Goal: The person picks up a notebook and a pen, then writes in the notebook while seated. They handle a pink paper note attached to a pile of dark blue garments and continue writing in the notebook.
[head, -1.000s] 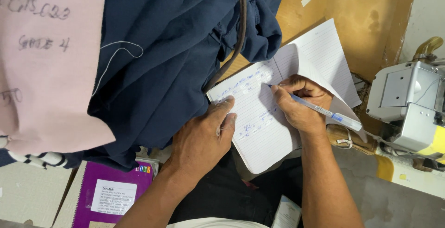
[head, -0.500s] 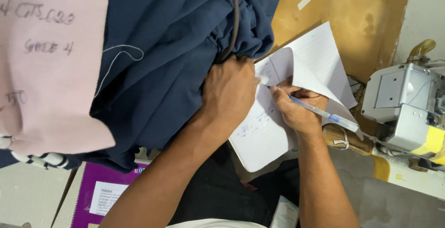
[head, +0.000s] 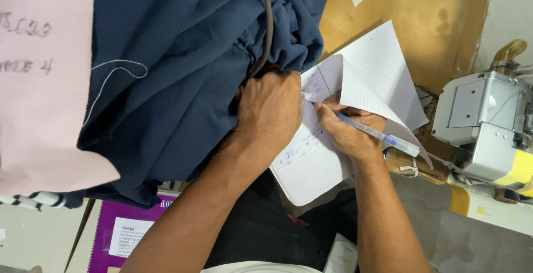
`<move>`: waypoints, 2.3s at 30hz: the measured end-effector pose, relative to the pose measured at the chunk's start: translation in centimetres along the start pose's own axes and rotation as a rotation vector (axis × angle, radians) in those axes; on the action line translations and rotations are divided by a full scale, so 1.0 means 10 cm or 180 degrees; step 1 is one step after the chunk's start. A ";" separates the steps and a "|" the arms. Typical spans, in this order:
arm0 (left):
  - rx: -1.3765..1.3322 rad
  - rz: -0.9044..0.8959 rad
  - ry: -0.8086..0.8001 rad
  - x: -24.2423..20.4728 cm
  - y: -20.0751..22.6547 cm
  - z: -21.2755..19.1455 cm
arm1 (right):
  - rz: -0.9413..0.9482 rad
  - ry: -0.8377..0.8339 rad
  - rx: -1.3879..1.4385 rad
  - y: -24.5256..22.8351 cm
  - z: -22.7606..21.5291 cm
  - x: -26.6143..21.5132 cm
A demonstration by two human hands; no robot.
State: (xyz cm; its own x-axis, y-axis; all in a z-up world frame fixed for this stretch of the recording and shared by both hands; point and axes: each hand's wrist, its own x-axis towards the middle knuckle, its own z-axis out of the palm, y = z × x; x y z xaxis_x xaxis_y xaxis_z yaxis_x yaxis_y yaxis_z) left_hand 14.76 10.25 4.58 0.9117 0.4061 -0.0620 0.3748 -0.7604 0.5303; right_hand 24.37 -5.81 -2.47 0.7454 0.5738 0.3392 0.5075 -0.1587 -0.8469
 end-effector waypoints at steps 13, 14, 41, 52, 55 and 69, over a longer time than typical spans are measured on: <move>-0.0149 0.0101 0.0101 0.00 -0.06 0.03 | 0.0114 0.0094 0.0632 0.11 0.07 -0.06; -0.0158 0.0126 0.0117 0.00 -0.06 0.03 | 0.0119 0.0033 0.0548 0.13 0.06 -0.05; -0.0152 0.0292 0.0171 0.03 -0.12 0.08 | -0.0309 0.0037 0.0415 0.00 0.11 0.00; -0.0191 0.0337 0.0191 0.00 -0.12 0.06 | -0.0295 0.0041 0.0458 0.06 0.11 -0.03; -0.0179 0.0355 0.0210 -0.02 -0.11 0.03 | -0.0329 0.0066 0.0412 0.04 0.09 -0.03; -0.0173 0.0403 0.0254 0.00 -0.13 0.09 | -0.0286 0.0165 0.0377 0.10 0.12 -0.05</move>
State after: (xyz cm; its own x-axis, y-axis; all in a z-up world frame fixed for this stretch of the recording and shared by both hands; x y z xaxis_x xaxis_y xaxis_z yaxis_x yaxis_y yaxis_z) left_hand 14.44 10.84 3.16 0.9341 0.3492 0.0745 0.2459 -0.7805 0.5748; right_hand 24.00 -5.26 -3.97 0.7222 0.5388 0.4338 0.5209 -0.0110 -0.8536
